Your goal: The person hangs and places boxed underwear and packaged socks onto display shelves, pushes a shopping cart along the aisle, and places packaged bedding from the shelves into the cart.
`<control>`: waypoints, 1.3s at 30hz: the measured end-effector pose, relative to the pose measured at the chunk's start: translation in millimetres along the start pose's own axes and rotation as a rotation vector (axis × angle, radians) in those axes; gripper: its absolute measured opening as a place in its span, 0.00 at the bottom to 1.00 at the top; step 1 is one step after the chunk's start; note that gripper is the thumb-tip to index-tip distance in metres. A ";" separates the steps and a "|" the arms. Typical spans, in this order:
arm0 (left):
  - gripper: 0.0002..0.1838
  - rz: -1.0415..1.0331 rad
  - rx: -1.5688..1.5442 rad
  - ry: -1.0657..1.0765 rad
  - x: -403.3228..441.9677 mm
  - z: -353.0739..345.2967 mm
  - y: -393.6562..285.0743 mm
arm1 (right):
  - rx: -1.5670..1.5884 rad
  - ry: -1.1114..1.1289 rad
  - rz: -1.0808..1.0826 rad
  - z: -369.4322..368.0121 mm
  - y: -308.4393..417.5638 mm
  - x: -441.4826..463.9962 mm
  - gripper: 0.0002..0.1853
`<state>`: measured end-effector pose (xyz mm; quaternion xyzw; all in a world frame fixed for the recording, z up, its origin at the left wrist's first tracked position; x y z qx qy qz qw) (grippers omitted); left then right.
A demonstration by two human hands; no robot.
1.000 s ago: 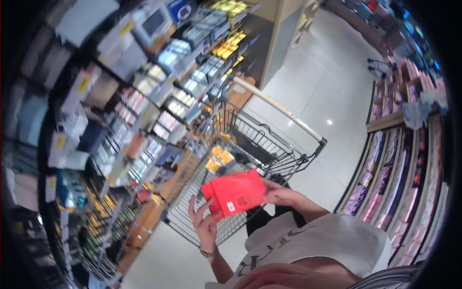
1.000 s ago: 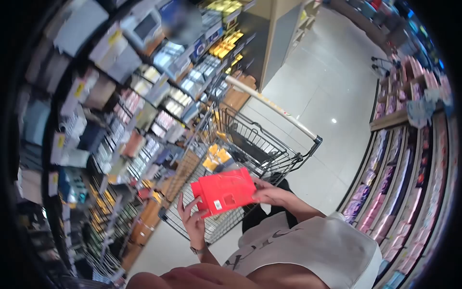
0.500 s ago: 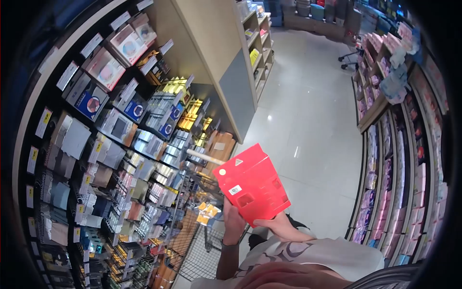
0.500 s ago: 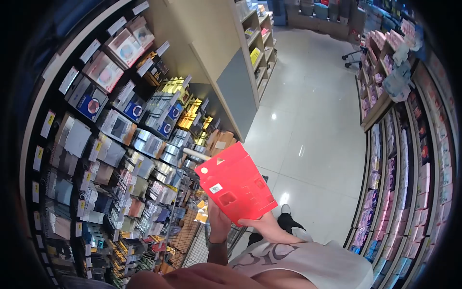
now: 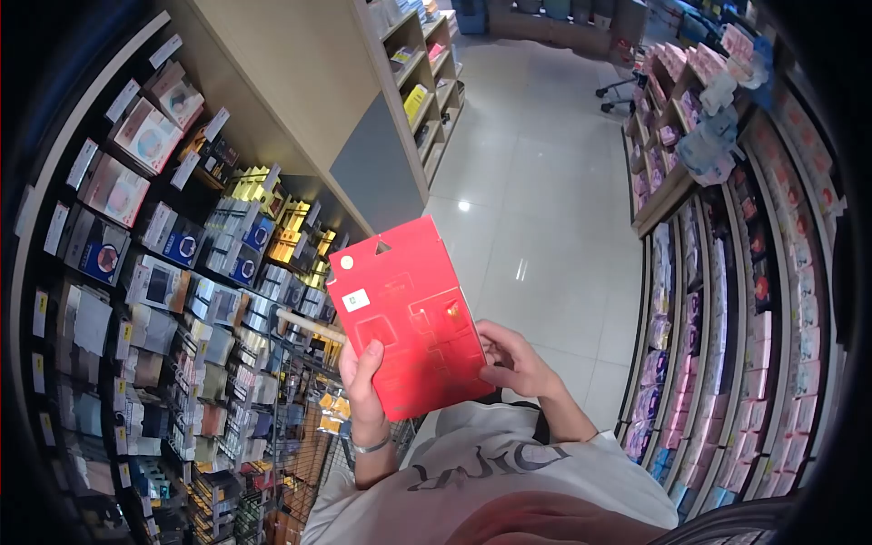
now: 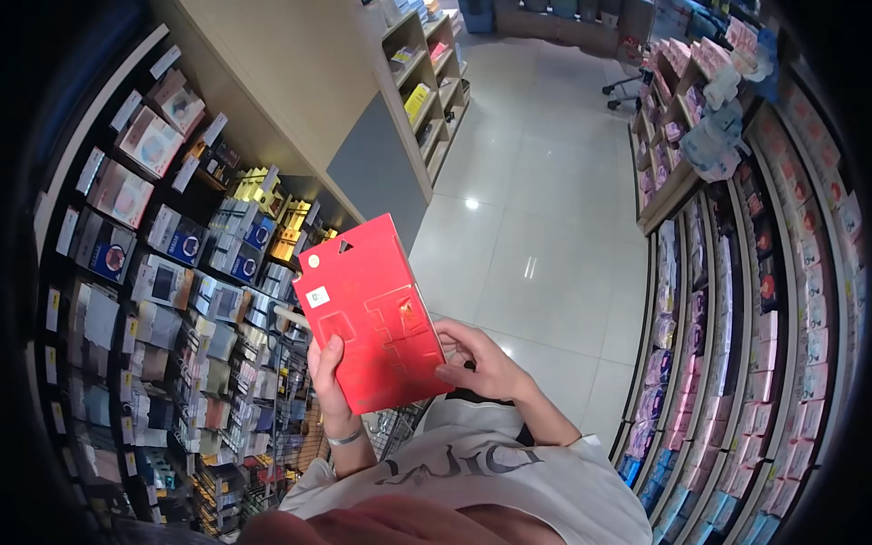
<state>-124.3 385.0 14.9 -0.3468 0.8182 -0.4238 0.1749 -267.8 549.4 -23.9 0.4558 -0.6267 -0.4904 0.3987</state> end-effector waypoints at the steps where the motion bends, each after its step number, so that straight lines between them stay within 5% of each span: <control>1: 0.26 -0.011 0.053 -0.002 4.9 -1.0 -3.5 | -0.106 0.023 -0.082 4.7 17.3 10.9 0.32; 4: 0.31 -0.015 0.174 -0.003 23.9 -9.5 -8.7 | -0.330 0.028 -0.121 13.8 56.2 51.2 0.35; 8: 0.41 0.016 0.242 0.082 53.5 -13.5 -8.2 | -0.297 -0.021 0.193 38.6 68.1 117.0 0.40; 12: 0.52 -0.076 -0.049 -0.016 105.1 -10.4 -3.6 | -0.334 0.012 0.316 53.3 95.5 196.5 0.44; 17: 0.47 -0.294 -0.219 -0.258 182.5 14.9 -13.4 | -0.084 0.085 0.138 62.3 87.0 294.5 0.40; 20: 0.36 -0.407 -0.303 -0.353 217.6 29.6 -24.7 | -0.068 0.222 0.164 61.2 107.3 341.7 0.30; 29: 0.32 -0.541 -0.046 -0.339 253.2 34.3 -83.1 | 0.244 0.407 0.225 38.2 95.5 415.1 0.41; 39: 0.26 -0.551 -0.018 -0.742 287.6 98.7 -117.3 | 0.200 0.458 0.030 -21.3 53.3 522.9 0.43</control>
Point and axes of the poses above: each hand's wrist, its own x-axis towards the middle knuckle, its own z-axis out of the back of the hand, y = z × x, the point moved 4 cm from there along x, towards the middle knuckle, and after that the axes turned 9 degrees about -x, right-handed, at the moved point
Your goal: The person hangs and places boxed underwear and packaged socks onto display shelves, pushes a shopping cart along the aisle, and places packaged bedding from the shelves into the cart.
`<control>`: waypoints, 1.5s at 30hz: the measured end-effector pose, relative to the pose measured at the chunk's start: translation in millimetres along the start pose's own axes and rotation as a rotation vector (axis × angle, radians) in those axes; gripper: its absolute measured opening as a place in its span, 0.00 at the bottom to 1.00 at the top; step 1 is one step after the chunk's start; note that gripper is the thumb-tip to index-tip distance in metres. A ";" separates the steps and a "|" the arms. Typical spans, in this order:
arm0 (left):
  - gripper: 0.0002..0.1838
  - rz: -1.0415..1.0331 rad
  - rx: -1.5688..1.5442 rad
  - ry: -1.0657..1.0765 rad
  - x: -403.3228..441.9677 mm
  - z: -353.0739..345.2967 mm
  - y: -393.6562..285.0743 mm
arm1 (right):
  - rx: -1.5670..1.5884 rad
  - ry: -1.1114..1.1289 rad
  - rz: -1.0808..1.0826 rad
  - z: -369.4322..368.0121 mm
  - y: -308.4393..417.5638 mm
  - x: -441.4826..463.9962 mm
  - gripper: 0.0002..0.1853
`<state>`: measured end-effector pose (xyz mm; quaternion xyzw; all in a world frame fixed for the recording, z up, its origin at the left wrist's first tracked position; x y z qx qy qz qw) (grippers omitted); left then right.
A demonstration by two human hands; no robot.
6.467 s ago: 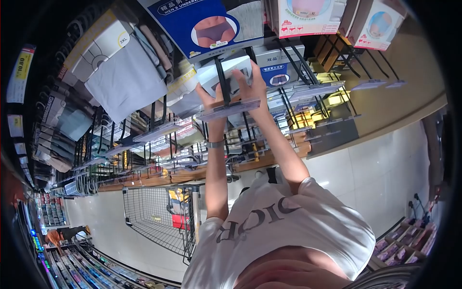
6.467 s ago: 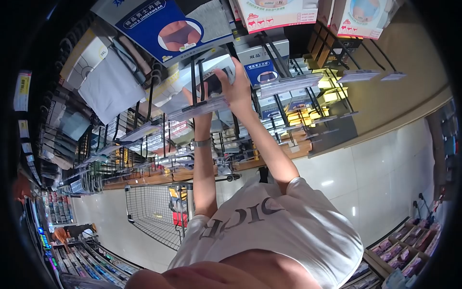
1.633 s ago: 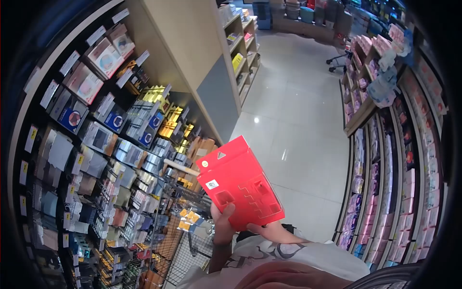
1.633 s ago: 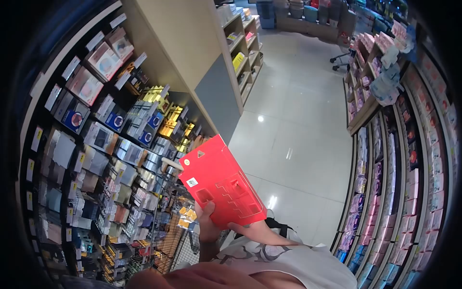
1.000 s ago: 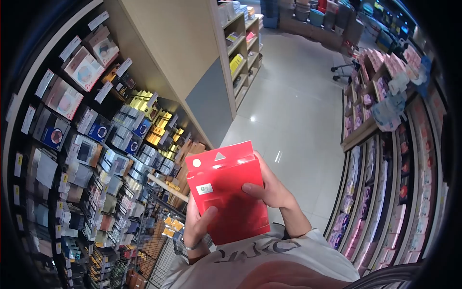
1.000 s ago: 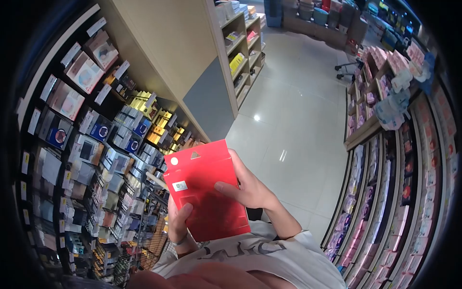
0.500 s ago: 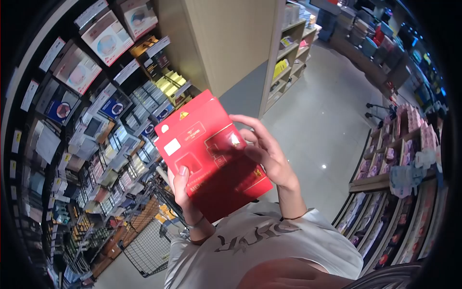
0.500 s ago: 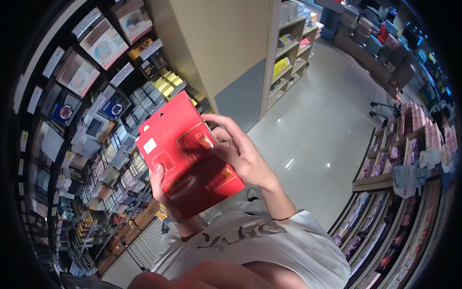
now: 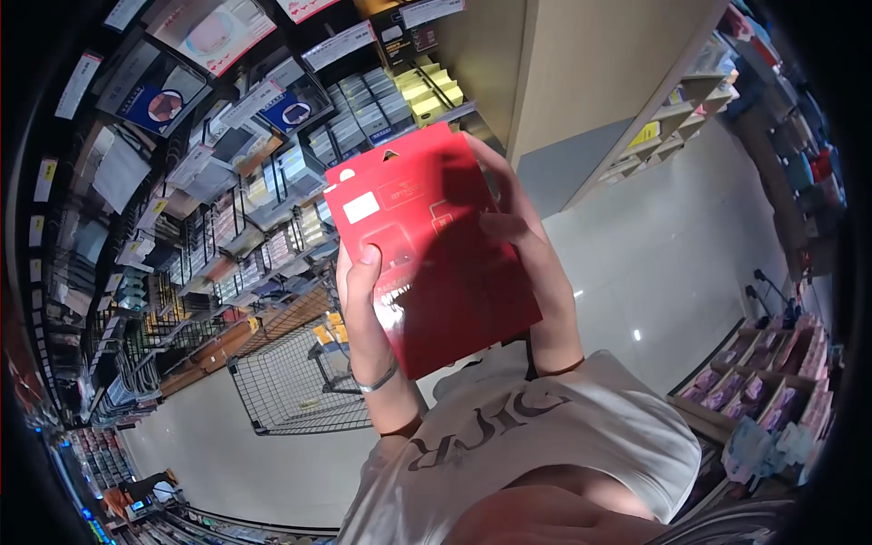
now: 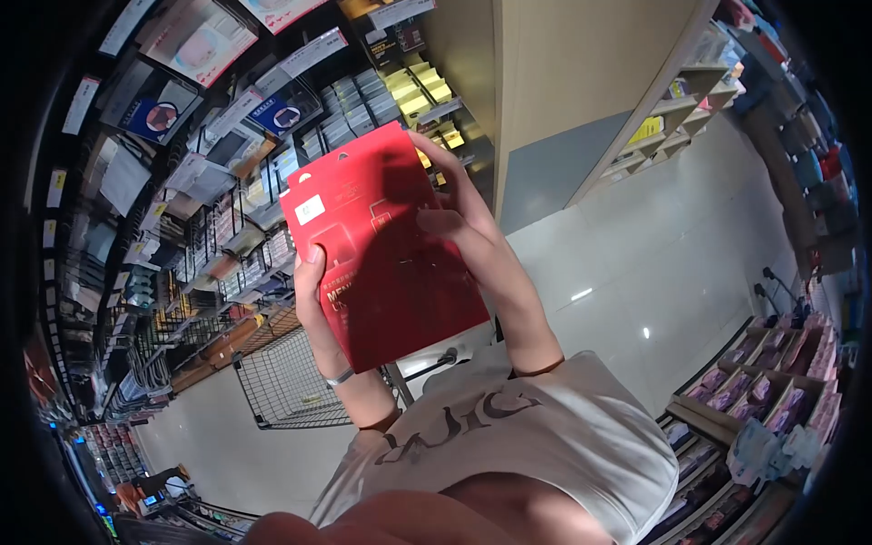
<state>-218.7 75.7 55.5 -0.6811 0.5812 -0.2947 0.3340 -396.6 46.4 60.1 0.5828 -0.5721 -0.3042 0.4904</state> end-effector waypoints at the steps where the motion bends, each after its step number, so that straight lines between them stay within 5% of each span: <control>1: 0.25 0.019 -0.031 -0.039 11.5 2.7 2.3 | 0.008 0.001 -0.009 2.1 -5.5 14.8 0.42; 12: 0.27 0.060 -0.131 -0.072 118.4 7.8 5.6 | -0.025 0.194 -0.122 31.2 -40.7 167.7 0.33; 21: 0.37 0.224 -0.230 -0.389 136.9 47.7 -4.9 | 0.301 0.353 -0.116 1.0 -87.2 238.2 0.34; 30: 0.34 -0.007 -0.195 -0.174 152.7 43.2 -28.7 | 0.422 0.347 -0.023 -30.7 -107.4 241.7 0.32; 34: 0.34 0.058 -0.121 -0.186 145.8 57.8 -32.3 | 0.408 0.297 -0.053 -32.2 -120.7 234.0 0.31; 40: 0.43 0.064 -0.012 -0.086 147.7 69.6 -24.1 | 0.281 0.087 -0.044 -26.7 -116.4 204.7 0.30; 45: 0.50 0.068 0.368 0.101 146.4 74.7 -16.2 | 0.116 0.017 -0.052 -39.6 -94.0 182.8 0.29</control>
Point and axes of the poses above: each hand's wrist, its own x-axis towards the middle knuckle, its own z-axis out of the back of the hand, y = z × x, the point moved 4 cm from there along x, towards the middle knuckle, and after that the axes turned 9 degrees about -x, right-handed, at the moved point
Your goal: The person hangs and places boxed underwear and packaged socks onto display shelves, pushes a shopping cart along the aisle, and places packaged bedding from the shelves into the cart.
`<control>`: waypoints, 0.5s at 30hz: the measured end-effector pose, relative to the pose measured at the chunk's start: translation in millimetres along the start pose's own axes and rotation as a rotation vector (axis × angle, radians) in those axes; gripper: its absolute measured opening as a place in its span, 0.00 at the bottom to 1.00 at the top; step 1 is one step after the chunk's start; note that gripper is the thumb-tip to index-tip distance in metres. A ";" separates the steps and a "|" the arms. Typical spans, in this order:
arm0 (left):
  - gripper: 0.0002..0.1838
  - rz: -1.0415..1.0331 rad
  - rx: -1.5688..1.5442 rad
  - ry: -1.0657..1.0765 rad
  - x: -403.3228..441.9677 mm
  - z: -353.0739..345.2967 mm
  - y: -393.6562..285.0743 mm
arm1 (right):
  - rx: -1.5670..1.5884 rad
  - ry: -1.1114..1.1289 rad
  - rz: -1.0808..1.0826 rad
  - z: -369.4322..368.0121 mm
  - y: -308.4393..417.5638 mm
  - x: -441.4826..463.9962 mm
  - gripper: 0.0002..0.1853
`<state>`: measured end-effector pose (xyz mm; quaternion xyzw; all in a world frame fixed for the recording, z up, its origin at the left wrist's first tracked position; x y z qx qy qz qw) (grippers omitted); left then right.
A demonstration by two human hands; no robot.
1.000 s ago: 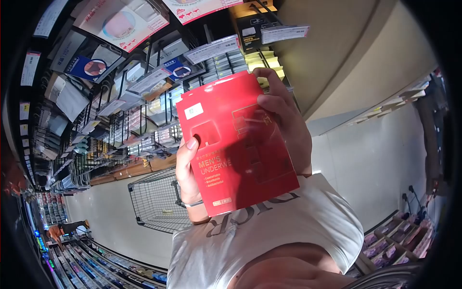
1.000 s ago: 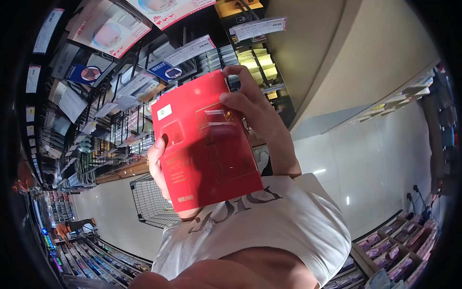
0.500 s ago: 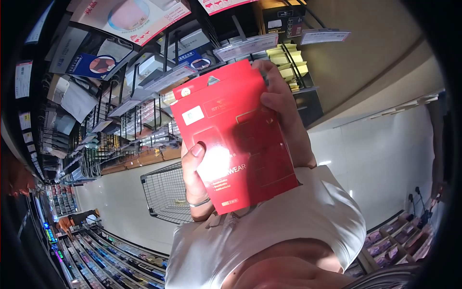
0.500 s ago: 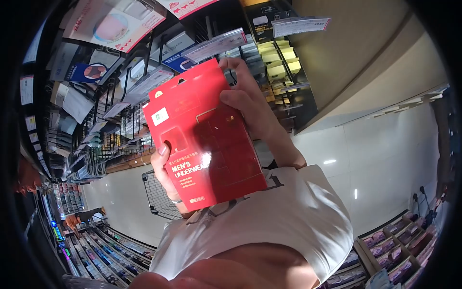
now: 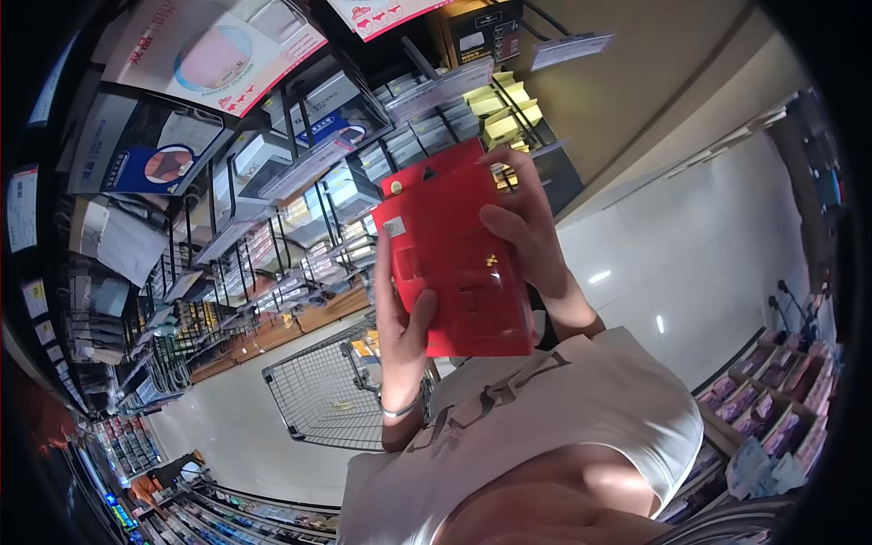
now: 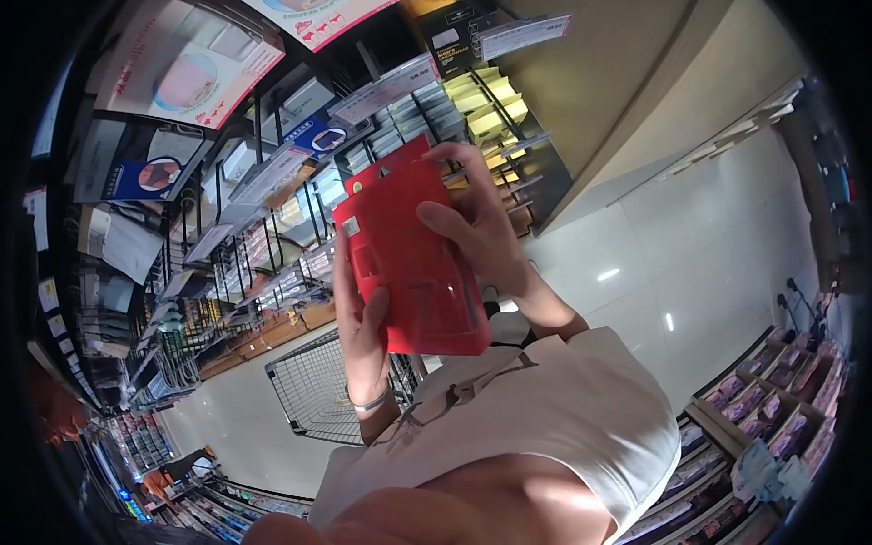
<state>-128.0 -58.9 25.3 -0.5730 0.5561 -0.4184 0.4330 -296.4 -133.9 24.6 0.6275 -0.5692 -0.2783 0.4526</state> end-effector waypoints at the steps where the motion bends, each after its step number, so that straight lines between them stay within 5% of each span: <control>1: 0.48 0.011 -0.122 0.048 -5.6 -7.5 3.8 | -0.039 0.073 -0.014 -5.4 5.2 -5.7 0.30; 3: 0.46 0.018 -0.350 0.145 -15.6 -24.9 12.3 | -0.059 0.249 -0.003 -12.4 6.4 -14.0 0.32; 4: 0.51 0.236 -0.488 0.009 -37.3 -14.5 40.2 | -0.047 0.349 0.017 -13.7 1.5 -17.6 0.34; 6: 0.51 0.210 -0.560 -0.030 -47.3 -12.6 52.7 | -0.286 0.480 0.061 -7.3 13.1 -24.4 0.34; 10: 0.50 -0.084 -1.147 -0.162 -48.9 -13.9 77.5 | -0.488 0.646 0.197 13.9 26.1 -40.9 0.29; 15: 0.48 -0.193 -1.354 -0.053 -50.6 -53.5 61.0 | -0.701 0.712 0.655 25.2 61.5 -56.3 0.28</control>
Point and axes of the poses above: each hand's wrist, its own x-axis towards the middle knuckle, its own z-axis out of the back of the hand, y = z × x, the point moved 4 cm from there along x, towards the middle knuckle, and after that the axes turned 9 degrees about -x, right-handed, at the moved point
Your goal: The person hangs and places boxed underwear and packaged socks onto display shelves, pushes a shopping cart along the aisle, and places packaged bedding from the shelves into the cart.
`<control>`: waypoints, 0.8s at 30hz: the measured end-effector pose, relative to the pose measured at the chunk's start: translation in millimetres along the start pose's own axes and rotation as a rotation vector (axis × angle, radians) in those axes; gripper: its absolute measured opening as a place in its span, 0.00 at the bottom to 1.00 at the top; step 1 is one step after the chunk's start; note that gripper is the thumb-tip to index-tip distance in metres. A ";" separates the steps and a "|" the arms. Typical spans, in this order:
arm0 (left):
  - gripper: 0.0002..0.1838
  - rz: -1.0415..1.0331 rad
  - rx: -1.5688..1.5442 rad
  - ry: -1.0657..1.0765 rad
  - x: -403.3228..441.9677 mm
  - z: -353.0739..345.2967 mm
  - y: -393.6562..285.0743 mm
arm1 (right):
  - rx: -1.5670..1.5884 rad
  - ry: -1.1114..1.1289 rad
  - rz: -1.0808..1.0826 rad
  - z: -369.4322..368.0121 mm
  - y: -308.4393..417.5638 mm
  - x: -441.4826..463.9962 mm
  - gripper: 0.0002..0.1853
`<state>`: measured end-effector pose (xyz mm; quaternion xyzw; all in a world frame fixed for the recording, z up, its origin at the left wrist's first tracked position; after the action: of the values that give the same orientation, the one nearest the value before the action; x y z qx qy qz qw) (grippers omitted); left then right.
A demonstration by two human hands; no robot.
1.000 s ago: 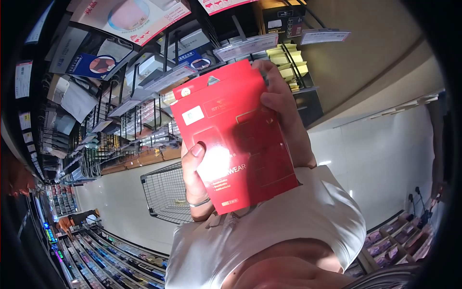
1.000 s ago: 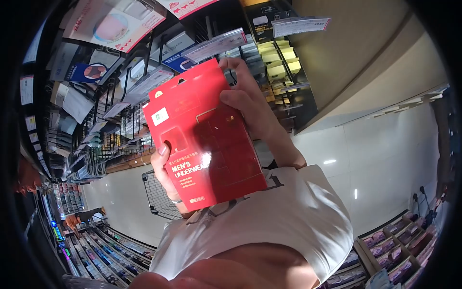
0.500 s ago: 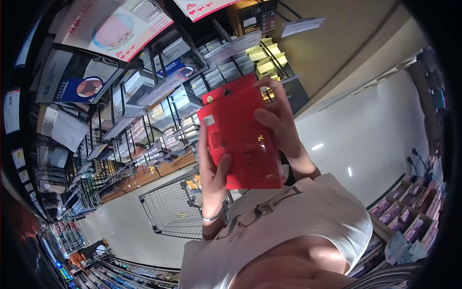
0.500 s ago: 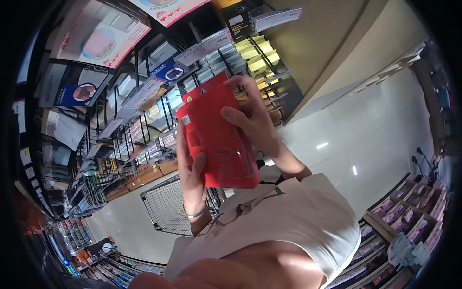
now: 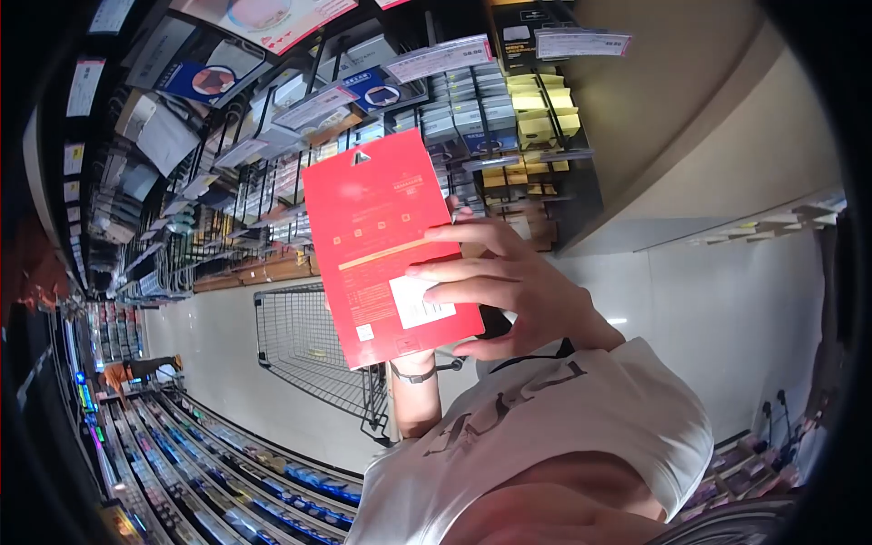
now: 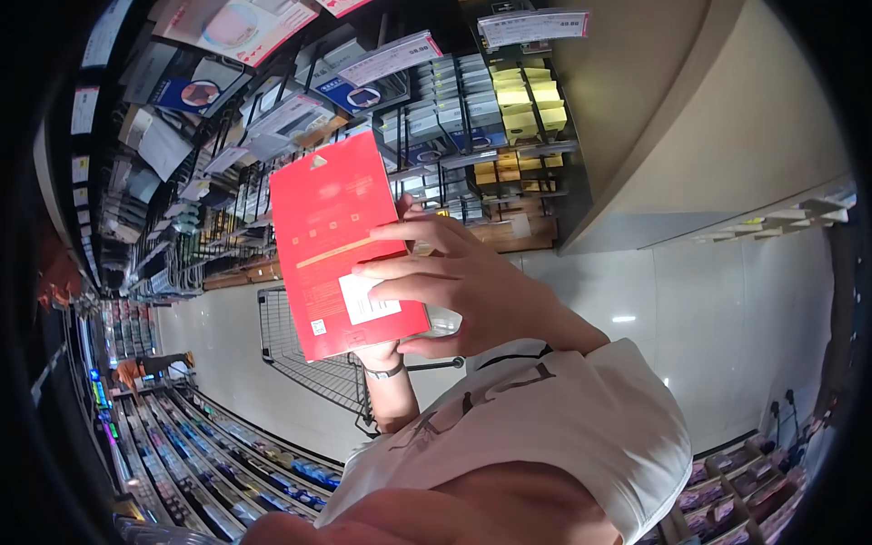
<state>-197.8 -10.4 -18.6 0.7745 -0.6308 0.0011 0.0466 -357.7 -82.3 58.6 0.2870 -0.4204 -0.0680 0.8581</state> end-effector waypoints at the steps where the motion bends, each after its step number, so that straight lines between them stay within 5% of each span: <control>1: 0.48 0.020 -0.024 0.026 -1.8 -6.8 6.6 | -0.011 0.031 0.012 2.7 -0.3 -5.9 0.26; 9: 0.46 0.142 -0.153 0.138 -17.6 -45.8 65.4 | -0.025 -0.372 0.231 37.4 -7.7 -36.2 0.22; 24: 0.43 0.267 -0.159 0.157 -26.3 -63.9 113.8 | -0.123 -0.638 0.319 94.7 -19.9 -69.8 0.26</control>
<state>-310.7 -2.8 51.5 0.6752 -0.7207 0.0179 0.1560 -471.7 -115.0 45.6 0.1301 -0.7017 -0.0446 0.6991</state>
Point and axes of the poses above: each hand's wrist, its own x-axis towards the middle knuckle, its own z-axis out of the back of the hand, y = z × x, the point moved 4 cm from there along x, towards the middle knuckle, and after that the axes turned 9 degrees about -x, right-handed, at the moved point
